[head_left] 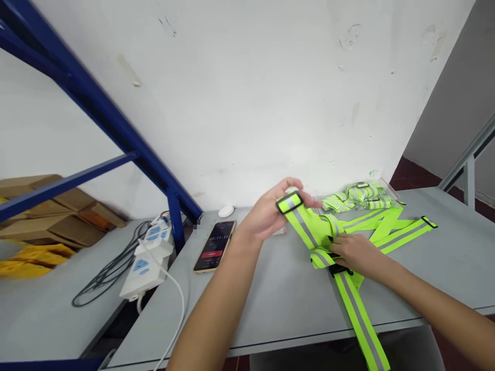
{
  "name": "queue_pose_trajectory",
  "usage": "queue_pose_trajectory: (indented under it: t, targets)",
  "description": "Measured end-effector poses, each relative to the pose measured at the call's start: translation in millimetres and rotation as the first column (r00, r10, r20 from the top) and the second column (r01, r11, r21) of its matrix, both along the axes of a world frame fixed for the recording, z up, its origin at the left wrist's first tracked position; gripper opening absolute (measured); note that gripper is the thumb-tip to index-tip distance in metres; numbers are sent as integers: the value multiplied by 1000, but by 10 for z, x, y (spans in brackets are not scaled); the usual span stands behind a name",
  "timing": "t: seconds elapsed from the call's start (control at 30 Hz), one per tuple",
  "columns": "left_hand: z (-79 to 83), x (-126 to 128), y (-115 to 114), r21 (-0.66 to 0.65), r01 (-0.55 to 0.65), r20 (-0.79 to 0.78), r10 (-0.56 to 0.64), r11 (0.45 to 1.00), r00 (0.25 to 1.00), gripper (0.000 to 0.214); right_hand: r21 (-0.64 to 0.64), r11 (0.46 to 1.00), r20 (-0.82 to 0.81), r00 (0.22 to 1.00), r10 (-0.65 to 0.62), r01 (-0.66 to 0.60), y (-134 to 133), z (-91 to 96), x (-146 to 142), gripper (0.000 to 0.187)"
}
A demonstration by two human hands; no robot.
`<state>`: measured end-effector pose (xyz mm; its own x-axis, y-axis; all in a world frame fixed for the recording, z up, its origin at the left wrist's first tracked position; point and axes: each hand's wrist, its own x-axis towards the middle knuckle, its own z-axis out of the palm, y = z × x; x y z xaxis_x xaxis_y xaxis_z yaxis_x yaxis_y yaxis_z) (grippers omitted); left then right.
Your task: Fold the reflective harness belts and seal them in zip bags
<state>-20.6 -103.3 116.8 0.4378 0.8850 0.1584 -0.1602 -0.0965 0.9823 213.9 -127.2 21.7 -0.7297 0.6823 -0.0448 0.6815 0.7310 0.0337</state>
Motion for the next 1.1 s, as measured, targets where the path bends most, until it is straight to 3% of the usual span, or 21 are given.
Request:
queue_pose_trajectory:
  t: [0.03, 0.1, 0.17, 0.27, 0.33, 0.4, 0.5, 0.57, 0.63, 0.67, 0.8, 0.9, 0.97, 1.1]
  targets:
    - [-18, 11, 135, -25, -91, 71, 92, 996, 993, 12, 3, 1000, -2, 1000, 20, -20, -18, 16, -14, 4]
    - [-102, 38, 435, -56, -233, 52, 236, 971, 970, 15, 16, 999, -7, 999, 45, -45, -57, 45, -20, 5]
    - [-226, 77, 725, -22, -362, -190, 352, 932, 917, 20, 40, 998, -10, 999, 51, -51, -97, 65, -3, 6]
    - [-441, 141, 1008, -10, -359, -342, 334, 933, 878, 23, 76, 995, -16, 998, 62, -61, -164, 81, 45, 8]
    - [-566, 152, 1040, 1, -310, -429, 280, 951, 859, 35, 94, 994, -36, 998, 54, -51, -209, 86, 78, 14]
    - [-637, 124, 937, 20, -240, -517, 216, 971, 829, 51, 100, 995, -58, 998, 14, -8, -244, 90, 109, 19]
    - [-611, 64, 578, 117, -108, -602, 157, 987, 783, 69, 79, 996, -94, 995, -44, 51, -256, 111, 154, 19]
    - [-538, 64, 266, 249, 168, -680, 49, 954, 731, 77, 29, 997, -144, 987, -67, 72, -234, 146, 176, 16]
    - [-475, 112, -25, 133, 366, -690, -179, 921, 701, 78, -64, 992, -235, 965, -118, 105, -189, 202, 184, 15]
    - [-460, 150, -144, 75, 399, -686, -243, 914, 686, 85, -127, 984, -287, 945, -157, 125, -158, 239, 182, 17]
    - [-510, 298, -373, 85, 168, -581, -88, 982, 809, 64, -363, 918, -457, 829, -323, 158, 3, 424, 156, 33]
    - [-538, 341, -369, 68, 77, -413, -43, 995, 910, 57, -441, 894, -550, 763, -340, 81, 125, 564, 153, 37]
    - [-502, 352, -348, 69, 58, -353, -30, 996, 935, 53, -463, 885, -578, 740, -345, 50, 188, 637, 165, 37]
    - [-372, 379, -302, 73, -8, -347, 33, 997, 937, 47, -466, 879, -610, 683, -403, 103, 258, 749, 174, 37]
